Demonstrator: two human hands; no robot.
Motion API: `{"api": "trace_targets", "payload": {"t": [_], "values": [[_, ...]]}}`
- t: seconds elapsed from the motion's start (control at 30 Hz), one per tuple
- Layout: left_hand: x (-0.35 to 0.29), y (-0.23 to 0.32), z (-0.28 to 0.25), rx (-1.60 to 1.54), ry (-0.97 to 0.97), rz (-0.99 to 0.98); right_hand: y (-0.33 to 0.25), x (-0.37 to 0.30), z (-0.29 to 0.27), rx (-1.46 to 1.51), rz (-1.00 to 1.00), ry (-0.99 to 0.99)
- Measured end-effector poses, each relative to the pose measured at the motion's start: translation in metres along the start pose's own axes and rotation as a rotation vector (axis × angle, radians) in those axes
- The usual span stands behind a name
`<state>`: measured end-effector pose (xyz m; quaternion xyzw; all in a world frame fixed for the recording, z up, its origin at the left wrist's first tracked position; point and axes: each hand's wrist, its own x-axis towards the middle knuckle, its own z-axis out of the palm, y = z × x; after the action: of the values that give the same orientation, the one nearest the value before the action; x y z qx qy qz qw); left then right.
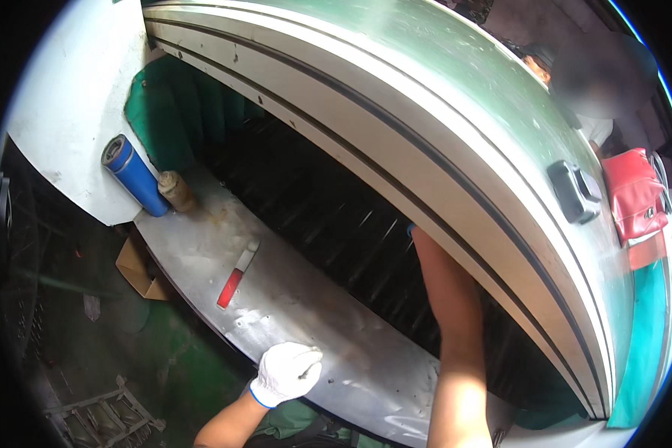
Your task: The person cleans a pair of black shoes using a white cloth and a green sponge. They wipe the exterior and interior of the first shoe, then place it on a metal rack. They repeat the cleaning process on the second shoe, wiping the sole and upper parts before placing it on the rack.
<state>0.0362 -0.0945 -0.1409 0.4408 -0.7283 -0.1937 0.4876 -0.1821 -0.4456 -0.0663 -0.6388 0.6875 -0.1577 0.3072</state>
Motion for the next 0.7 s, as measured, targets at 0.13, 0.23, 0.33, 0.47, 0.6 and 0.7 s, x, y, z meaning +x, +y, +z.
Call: {"api": "trace_targets", "payload": {"t": [0.13,0.23,0.33,0.47,0.6,0.7], "values": [[0.003,-0.001,-0.002,0.020,0.006,0.010,-0.010,0.024,0.009,-0.180,-0.067,0.129],[-0.003,-0.001,0.001,0.030,0.007,0.009,0.006,-0.026,0.010,-0.201,-0.243,0.188],[-0.018,-0.008,0.006,0.052,0.040,0.041,0.032,-0.142,0.011,-0.209,-0.429,0.189],[-0.024,-0.009,0.007,0.098,0.131,0.112,0.096,-0.309,0.042,-0.285,-0.506,0.211],[-0.025,-0.002,-0.002,0.101,0.121,0.094,0.163,-0.442,0.077,-0.232,-0.377,0.400],[-0.033,-0.010,0.010,0.128,0.217,0.161,0.201,-0.517,0.094,-0.146,-0.136,0.493]]}}
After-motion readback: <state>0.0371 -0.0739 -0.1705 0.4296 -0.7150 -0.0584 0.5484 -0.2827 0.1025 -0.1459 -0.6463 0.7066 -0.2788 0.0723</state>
